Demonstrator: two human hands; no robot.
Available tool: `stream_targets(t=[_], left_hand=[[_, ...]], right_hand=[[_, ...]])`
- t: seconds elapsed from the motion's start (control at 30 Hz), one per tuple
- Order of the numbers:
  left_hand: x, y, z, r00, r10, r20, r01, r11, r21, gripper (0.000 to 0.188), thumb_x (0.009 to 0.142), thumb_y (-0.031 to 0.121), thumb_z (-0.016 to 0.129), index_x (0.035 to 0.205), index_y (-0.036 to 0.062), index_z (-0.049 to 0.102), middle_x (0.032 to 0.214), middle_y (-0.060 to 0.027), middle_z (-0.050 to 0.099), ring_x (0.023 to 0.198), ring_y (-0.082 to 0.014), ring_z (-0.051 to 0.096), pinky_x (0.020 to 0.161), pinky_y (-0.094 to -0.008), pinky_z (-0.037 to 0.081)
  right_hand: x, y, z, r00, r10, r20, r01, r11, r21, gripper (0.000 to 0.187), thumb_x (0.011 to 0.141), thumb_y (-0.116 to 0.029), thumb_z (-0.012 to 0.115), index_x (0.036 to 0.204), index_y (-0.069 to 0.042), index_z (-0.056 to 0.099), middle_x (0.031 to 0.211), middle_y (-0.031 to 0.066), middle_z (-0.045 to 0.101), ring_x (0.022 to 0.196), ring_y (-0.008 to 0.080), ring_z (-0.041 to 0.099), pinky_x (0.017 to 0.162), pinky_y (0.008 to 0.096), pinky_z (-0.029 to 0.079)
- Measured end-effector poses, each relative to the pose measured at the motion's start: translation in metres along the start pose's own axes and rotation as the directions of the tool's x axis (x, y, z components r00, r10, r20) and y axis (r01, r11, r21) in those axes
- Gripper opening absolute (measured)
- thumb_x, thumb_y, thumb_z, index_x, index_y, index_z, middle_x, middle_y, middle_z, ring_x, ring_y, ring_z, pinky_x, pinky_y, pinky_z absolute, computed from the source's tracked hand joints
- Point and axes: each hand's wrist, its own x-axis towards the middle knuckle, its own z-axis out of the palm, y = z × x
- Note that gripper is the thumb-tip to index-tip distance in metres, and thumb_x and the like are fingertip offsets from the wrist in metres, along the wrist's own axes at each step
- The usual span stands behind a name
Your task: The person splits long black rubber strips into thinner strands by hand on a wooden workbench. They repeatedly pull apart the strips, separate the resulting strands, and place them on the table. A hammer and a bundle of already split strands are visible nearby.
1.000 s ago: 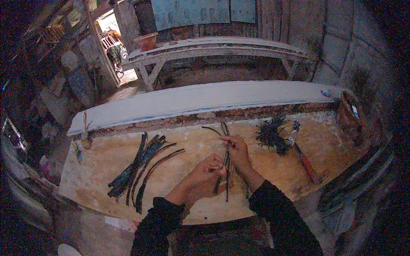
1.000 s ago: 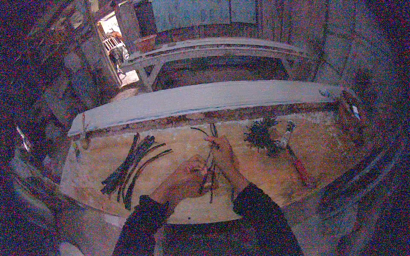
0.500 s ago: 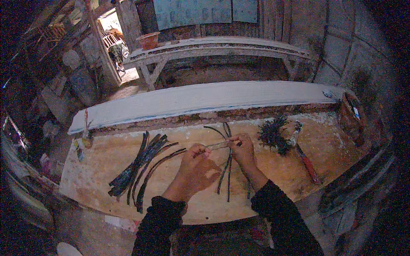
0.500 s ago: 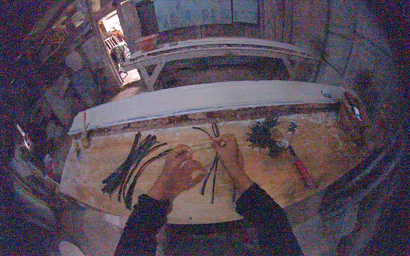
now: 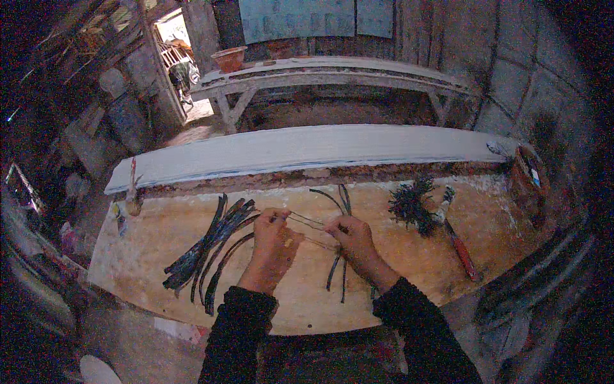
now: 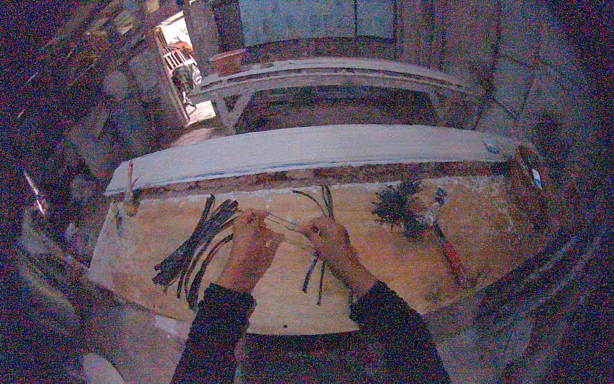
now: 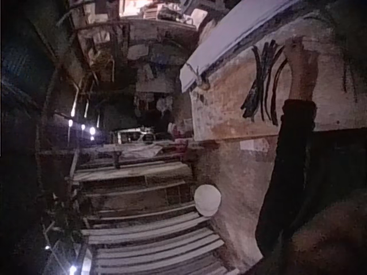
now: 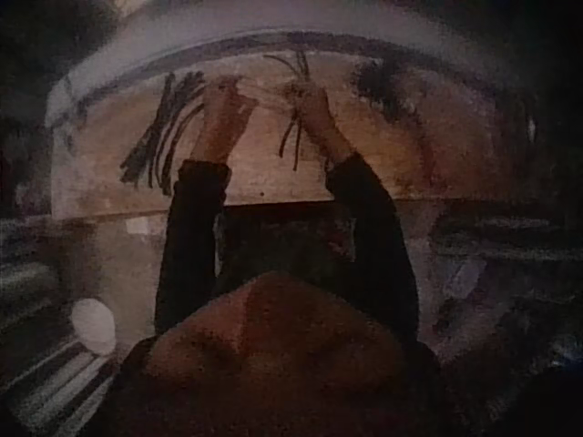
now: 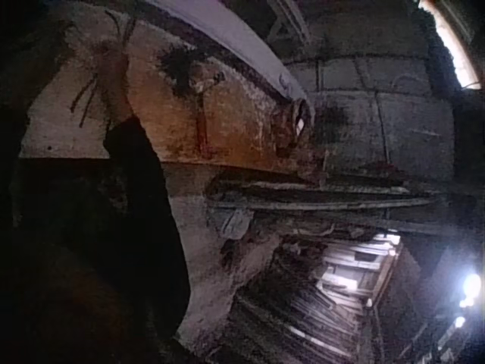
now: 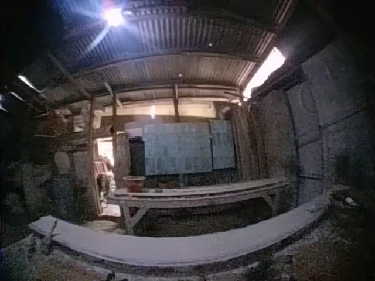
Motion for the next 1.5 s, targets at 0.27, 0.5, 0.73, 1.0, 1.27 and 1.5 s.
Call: stream_targets(t=[0.27,0.5,0.73,1.0,1.27,1.5], left_hand=[[0.021,-0.011,-0.001,0.993,-0.004,-0.115,-0.01,0.993,-0.12,0.01,0.09,0.015,0.061,0.089,0.0123,0.052,0.083,-0.0015,0.046,0.059,-0.0145,0.049,0.048,-0.031,0.045],[0.052,-0.049,-0.034,0.989,0.088,-0.121,-0.087,0.996,0.009,0.011,0.088,0.013,0.063,0.091,0.0103,0.053,0.087,-0.0029,0.048,0.062,-0.0131,0.048,0.048,-0.0302,0.047],[0.038,-0.027,-0.014,0.98,-0.018,-0.199,-0.008,0.992,-0.125,0.008,0.093,0.013,0.058,0.091,0.0098,0.051,0.075,0.0004,0.044,0.055,-0.0092,0.041,0.042,-0.0259,0.037],[0.034,-0.023,-0.008,0.961,0.078,-0.264,-0.08,0.997,0.003,0.009,0.095,0.015,0.056,0.09,0.0093,0.05,0.064,0.0005,0.041,0.048,-0.0093,0.04,0.037,-0.0266,0.035],[0.027,-0.031,-0.006,1.0,-0.017,-0.011,0.016,0.997,-0.079,0.027,0.089,0.004,0.058,0.115,0.0069,0.049,0.098,-0.0062,0.047,0.079,-0.0151,0.051,0.062,-0.032,0.049],[0.05,-0.06,-0.024,0.764,0.57,0.301,-0.559,0.354,0.75,0.051,0.077,0.009,0.071,0.126,0.0149,0.057,0.136,-0.0112,0.039,0.111,-0.0289,0.048,0.088,-0.0425,0.043]], right_hand=[[-0.014,0.001,0.023,0.887,-0.43,0.169,0.462,0.828,-0.317,0.026,0.087,-0.023,0.063,0.071,-0.003,0.058,0.07,0.0123,0.055,0.064,0.0306,0.056,0.062,0.0397,0.044],[-0.013,-0.006,0.019,0.847,-0.465,0.258,0.531,0.751,-0.393,0.02,0.086,-0.021,0.064,0.076,-0.004,0.06,0.072,0.0115,0.058,0.066,0.0304,0.059,0.062,0.0396,0.046],[0.009,0.006,-0.019,0.972,-0.23,-0.041,0.187,0.873,-0.451,0.024,0.089,-0.029,0.06,0.085,-0.005,0.061,0.081,0.0146,0.061,0.081,0.0353,0.061,0.073,0.0456,0.048],[0.029,0.032,-0.026,0.992,0.044,-0.12,-0.091,0.906,-0.414,0.041,0.077,-0.028,0.073,0.108,-0.008,0.057,0.079,0.0095,0.065,0.075,0.027,0.064,0.068,0.0382,0.05],[0.039,0.048,-0.024,0.959,0.051,-0.28,-0.141,0.94,-0.31,0.024,0.081,-0.009,0.063,0.103,-0.007,0.057,0.076,0.0059,0.062,0.072,0.0169,0.062,0.066,0.0317,0.049],[0.03,0.029,-0.007,0.972,-0.112,-0.205,0.136,0.985,0.107,0.035,0.078,0.0,0.064,0.109,-0.007,0.05,0.086,0.0041,0.055,0.073,0.0137,0.058,0.065,0.0277,0.049]])
